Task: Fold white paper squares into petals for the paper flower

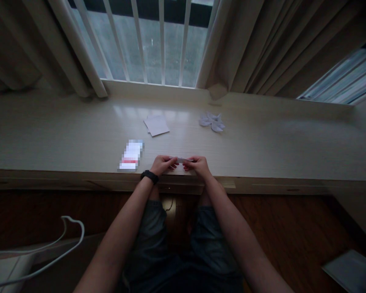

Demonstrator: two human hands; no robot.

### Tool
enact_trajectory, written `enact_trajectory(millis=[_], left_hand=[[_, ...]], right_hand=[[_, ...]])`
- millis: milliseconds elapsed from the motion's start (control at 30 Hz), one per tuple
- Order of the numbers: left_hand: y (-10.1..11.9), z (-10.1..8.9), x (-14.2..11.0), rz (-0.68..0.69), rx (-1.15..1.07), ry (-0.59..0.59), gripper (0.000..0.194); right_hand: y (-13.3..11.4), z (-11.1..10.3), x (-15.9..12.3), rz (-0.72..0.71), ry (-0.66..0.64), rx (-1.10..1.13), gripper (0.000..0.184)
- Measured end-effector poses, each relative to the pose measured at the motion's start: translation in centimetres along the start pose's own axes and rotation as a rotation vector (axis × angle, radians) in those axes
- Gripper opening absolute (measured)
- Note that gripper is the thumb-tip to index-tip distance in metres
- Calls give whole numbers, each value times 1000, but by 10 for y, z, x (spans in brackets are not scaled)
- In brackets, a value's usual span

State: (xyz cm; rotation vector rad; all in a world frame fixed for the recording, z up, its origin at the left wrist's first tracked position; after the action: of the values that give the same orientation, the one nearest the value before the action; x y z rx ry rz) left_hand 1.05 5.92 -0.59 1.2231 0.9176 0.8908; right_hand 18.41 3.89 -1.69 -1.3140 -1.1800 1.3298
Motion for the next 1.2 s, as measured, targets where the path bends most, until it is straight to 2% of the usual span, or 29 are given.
enact_trajectory(millis=[133, 300, 533, 700, 900, 1200], left_hand=[[-4, -2, 2, 6, -41, 79, 40], [-8, 0, 3, 9, -47, 116, 38], [-2, 1, 1, 53, 90, 121, 38], [0, 2, 0, 14, 76, 119, 38], [0, 1, 0, 13, 135, 141, 36], [3, -1, -2, 91, 378, 169, 38]], right_hand=[[2, 2, 1, -31, 6, -7, 46], [6, 5, 5, -27, 67, 2, 51], [6, 8, 5, -32, 125, -48, 45], [5, 10, 3, -30, 187, -108, 40], [-4, 11, 0, -76, 166, -194, 40], [-4, 11, -3, -108, 124, -239, 39]])
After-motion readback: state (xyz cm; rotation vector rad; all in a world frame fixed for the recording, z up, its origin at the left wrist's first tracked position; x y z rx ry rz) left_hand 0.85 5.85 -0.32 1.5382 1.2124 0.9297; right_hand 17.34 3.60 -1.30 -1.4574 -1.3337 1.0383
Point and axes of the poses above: each hand's wrist, its own x-axis towards the middle knuckle, its own z-axis out of the palm, y = z × x, the point moved 5 cm from there along x, towards the middle knuckle, and after that the axes turned 8 degrees about -x, right-handed, at the moved point
